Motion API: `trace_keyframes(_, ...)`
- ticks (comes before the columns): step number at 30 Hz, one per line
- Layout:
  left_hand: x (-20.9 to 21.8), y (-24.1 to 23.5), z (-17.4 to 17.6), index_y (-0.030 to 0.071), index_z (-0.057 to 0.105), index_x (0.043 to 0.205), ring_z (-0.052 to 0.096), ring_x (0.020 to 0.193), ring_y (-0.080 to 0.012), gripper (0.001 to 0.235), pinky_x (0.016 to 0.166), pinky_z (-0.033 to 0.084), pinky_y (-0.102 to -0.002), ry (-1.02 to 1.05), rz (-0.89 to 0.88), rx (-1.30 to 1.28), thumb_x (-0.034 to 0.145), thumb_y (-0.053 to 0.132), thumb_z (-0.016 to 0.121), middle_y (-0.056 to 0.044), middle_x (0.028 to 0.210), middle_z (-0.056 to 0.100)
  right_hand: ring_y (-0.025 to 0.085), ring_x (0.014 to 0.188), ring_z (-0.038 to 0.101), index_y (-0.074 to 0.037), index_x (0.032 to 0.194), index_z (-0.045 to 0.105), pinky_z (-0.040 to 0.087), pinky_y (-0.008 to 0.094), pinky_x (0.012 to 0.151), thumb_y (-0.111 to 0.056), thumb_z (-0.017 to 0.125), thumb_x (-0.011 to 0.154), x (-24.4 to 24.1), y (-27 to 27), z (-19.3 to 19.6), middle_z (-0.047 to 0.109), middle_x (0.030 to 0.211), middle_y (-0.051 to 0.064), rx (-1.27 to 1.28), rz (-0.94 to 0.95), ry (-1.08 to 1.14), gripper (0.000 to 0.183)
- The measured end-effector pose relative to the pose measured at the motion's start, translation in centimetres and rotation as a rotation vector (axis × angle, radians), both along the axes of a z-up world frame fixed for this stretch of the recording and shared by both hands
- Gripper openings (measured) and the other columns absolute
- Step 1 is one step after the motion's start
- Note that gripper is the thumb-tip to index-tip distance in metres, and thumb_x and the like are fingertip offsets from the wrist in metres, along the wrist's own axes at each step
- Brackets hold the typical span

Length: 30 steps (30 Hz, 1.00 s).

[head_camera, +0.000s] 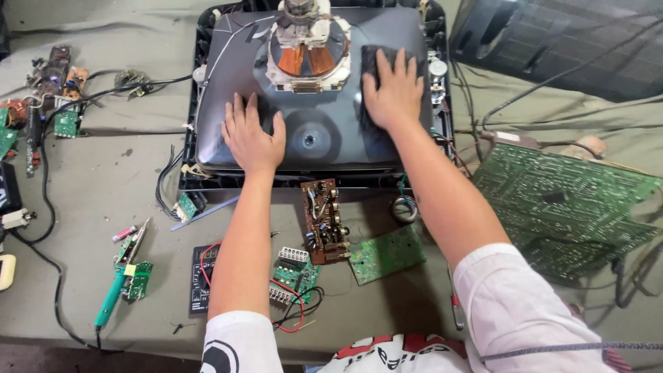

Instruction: The person uses a black cloth to wipe a green circuit board and then proceeds to clean the glass surface of a disassembled CRT television. The workspace is cluttered with various electronic components and tools.

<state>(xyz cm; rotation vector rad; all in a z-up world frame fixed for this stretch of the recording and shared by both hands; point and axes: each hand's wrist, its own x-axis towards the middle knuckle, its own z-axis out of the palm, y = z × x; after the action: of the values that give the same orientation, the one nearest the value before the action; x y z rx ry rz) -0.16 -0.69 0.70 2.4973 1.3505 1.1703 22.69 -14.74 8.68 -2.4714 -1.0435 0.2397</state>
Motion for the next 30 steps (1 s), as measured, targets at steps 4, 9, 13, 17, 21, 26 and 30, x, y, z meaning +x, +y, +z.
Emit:
trace_keyframes(4, 0.1, 0.3, -0.6, 0.015, 0.059, 0.142, 0.038, 0.145, -0.0398, 0.057, 0.115, 0.027, -0.061, 0.002, -0.001, -0.013, 0.096, 0.048, 0.058, -0.017, 0.155, 0.048, 0.046, 0.154, 0.009, -0.020, 0.163, 0.027, 0.014, 0.064, 0.121, -0.050, 0.032, 0.105, -2.8, -3.3, -3.3, 0.013, 0.169, 0.022, 0.048, 0.059, -0.084, 0.065)
trace_keyframes(9, 0.2, 1.3, -2.2, 0.016, 0.060, 0.142, 0.047, 0.139, -0.0410, 0.059, 0.110, 0.036, -0.062, -0.035, 0.022, 0.138, 0.095, 0.050, 0.067, -0.016, 0.148, 0.054, 0.060, 0.145, 0.025, -0.012, 0.161, 0.038, 0.028, 0.075, 0.108, -0.043, 0.053, 0.105, -5.1, -5.4, -8.5, 0.030, 0.159, 0.035, 0.338, 0.222, -0.467, 0.066)
trace_keyframes(13, 0.1, 1.4, -2.4, 0.016, 0.059, 0.143, 0.047, 0.139, -0.0410, 0.059, 0.110, 0.036, -0.062, -0.016, 0.021, 0.137, 0.096, 0.051, 0.065, -0.016, 0.149, 0.053, 0.062, 0.145, 0.023, -0.009, 0.162, 0.036, 0.025, 0.076, 0.107, -0.041, 0.052, 0.106, -3.9, -4.3, -8.2, 0.029, 0.159, 0.037, 0.330, 0.247, -0.449, 0.067)
trace_keyframes(17, 0.0, 0.3, -1.0, 0.013, 0.058, 0.143, 0.043, 0.142, -0.0416, 0.058, 0.111, 0.033, -0.062, 0.008, 0.010, 0.092, 0.097, 0.047, 0.063, -0.018, 0.151, 0.051, 0.052, 0.152, 0.013, -0.017, 0.163, 0.030, 0.016, 0.069, 0.117, -0.045, 0.039, 0.104, -1.9, -1.7, -4.0, 0.020, 0.166, 0.027, 0.146, 0.208, -0.214, 0.066)
trace_keyframes(21, -0.1, 0.2, -0.5, 0.012, 0.060, 0.142, 0.042, 0.143, -0.0418, 0.056, 0.112, 0.032, -0.060, 0.028, 0.004, 0.070, 0.098, 0.045, 0.060, -0.019, 0.154, 0.050, 0.042, 0.156, 0.004, -0.023, 0.164, 0.025, 0.007, 0.062, 0.123, -0.049, 0.026, 0.103, 0.3, 1.1, -1.1, 0.010, 0.170, 0.018, 0.029, 0.102, -0.002, 0.066)
trace_keyframes(26, 0.0, 0.4, -0.5, 0.011, 0.063, 0.139, 0.046, 0.139, -0.0423, 0.054, 0.111, 0.033, -0.059, 0.003, 0.002, 0.117, 0.096, 0.044, 0.063, -0.019, 0.150, 0.054, 0.041, 0.155, 0.007, -0.025, 0.163, 0.027, 0.011, 0.062, 0.122, -0.052, 0.030, 0.102, 3.5, 3.9, -1.8, 0.012, 0.170, 0.017, 0.035, -0.010, 0.026, 0.067)
trace_keyframes(30, -0.1, 0.5, -0.6, 0.012, 0.063, 0.139, 0.046, 0.139, -0.0413, 0.053, 0.112, 0.033, -0.059, -0.002, 0.002, 0.115, 0.096, 0.043, 0.065, -0.018, 0.150, 0.055, 0.043, 0.155, 0.009, -0.024, 0.163, 0.027, 0.013, 0.062, 0.122, -0.053, 0.031, 0.103, 3.6, 3.6, -2.0, 0.014, 0.169, 0.018, 0.053, -0.023, -0.004, 0.067)
